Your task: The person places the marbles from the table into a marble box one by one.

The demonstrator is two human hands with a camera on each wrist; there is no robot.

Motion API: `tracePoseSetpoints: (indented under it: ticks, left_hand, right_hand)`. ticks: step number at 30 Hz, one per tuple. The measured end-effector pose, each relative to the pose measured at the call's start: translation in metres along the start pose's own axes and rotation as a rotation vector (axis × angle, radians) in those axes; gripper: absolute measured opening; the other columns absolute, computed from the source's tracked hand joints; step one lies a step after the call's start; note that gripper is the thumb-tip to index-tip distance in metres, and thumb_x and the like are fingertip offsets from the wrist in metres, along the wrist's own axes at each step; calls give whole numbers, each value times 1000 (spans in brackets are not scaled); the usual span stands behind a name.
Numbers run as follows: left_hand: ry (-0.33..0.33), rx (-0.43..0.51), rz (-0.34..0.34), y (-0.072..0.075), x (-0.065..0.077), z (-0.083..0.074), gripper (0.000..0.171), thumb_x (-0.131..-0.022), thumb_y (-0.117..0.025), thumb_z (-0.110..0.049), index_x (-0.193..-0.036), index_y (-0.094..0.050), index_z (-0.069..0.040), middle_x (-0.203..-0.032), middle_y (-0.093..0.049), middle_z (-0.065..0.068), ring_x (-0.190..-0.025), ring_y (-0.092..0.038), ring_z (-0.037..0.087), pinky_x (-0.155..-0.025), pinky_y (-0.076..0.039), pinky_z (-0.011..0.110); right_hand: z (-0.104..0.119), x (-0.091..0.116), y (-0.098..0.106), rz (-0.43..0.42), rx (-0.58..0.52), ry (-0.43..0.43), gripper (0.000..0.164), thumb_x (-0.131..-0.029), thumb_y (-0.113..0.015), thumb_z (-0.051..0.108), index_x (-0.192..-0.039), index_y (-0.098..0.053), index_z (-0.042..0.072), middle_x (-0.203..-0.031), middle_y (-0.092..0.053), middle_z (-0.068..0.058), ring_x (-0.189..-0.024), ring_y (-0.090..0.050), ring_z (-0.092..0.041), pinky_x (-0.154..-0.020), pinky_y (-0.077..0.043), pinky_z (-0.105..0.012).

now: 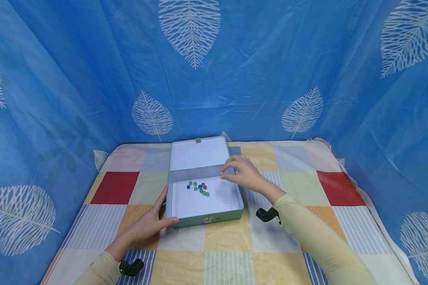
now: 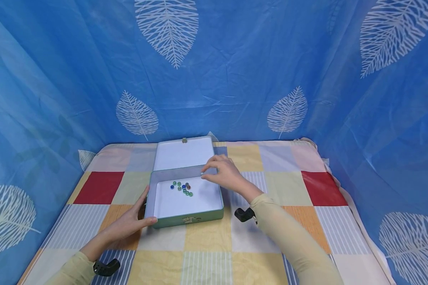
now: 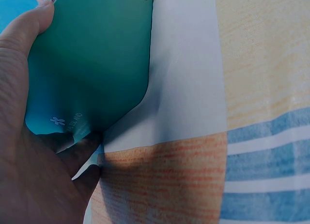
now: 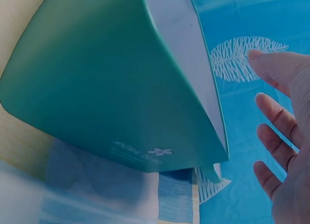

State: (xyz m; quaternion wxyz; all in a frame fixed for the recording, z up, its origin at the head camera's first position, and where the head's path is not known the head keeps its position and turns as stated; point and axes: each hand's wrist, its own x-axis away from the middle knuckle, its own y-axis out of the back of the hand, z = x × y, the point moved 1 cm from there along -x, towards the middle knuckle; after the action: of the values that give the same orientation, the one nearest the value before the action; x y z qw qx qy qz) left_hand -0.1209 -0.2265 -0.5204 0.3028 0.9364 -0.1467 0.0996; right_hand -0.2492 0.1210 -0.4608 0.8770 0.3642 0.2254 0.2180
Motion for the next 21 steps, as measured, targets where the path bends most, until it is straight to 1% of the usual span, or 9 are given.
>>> tracePoseSetpoints:
  ticks: [6, 9, 10, 13, 21]
  left_hand:
    - [-13, 5, -1, -1, 0, 1, 110, -91, -74, -50, -160, 12, -48, -171, 1, 10, -155, -8, 38, -117, -15, 68]
    - [-19, 8, 1, -1, 0, 2, 110, -92, -74, -49, -160, 12, -48, -171, 0, 10, -155, -9, 38, -118, -15, 67]
    - [-19, 5, 0, -1, 0, 2, 110, -91, -74, -49, -160, 12, -48, -171, 0, 10, -154, -10, 38, -118, -15, 67]
    - [-17, 5, 0, -1, 0, 2, 109, -92, -74, -49, -160, 12, -48, -171, 0, 10, -154, -10, 38, -118, -16, 67]
    - [-1, 11, -2, 0, 0, 1, 110, -90, -75, -51, -159, 11, -50, -171, 0, 10, -154, -10, 38, -117, -16, 68]
  right_hand:
    - [4, -3, -6, 24, -2, 16, 17, -93, -78, 34, -108, -79, 25, -120, -61, 5, -121, -48, -23, -104, -37, -53]
    - [4, -5, -9, 34, -1, 16, 18, -93, -78, 35, -108, -80, 25, -117, -61, 7, -118, -48, -20, -103, -38, -50]
    - [4, -6, -11, 39, 4, 19, 19, -93, -78, 35, -108, -80, 24, -117, -61, 7, -117, -48, -19, -100, -39, -49]
    - [3, -7, -13, 50, 8, 23, 19, -93, -78, 36, -108, -80, 24, -117, -61, 8, -116, -48, -19, -99, -40, -48]
    - [3, -11, -18, 82, 17, 33, 13, -94, -77, 37, -106, -78, 31, -118, -61, 10, -117, -49, -18, -99, -43, -49]
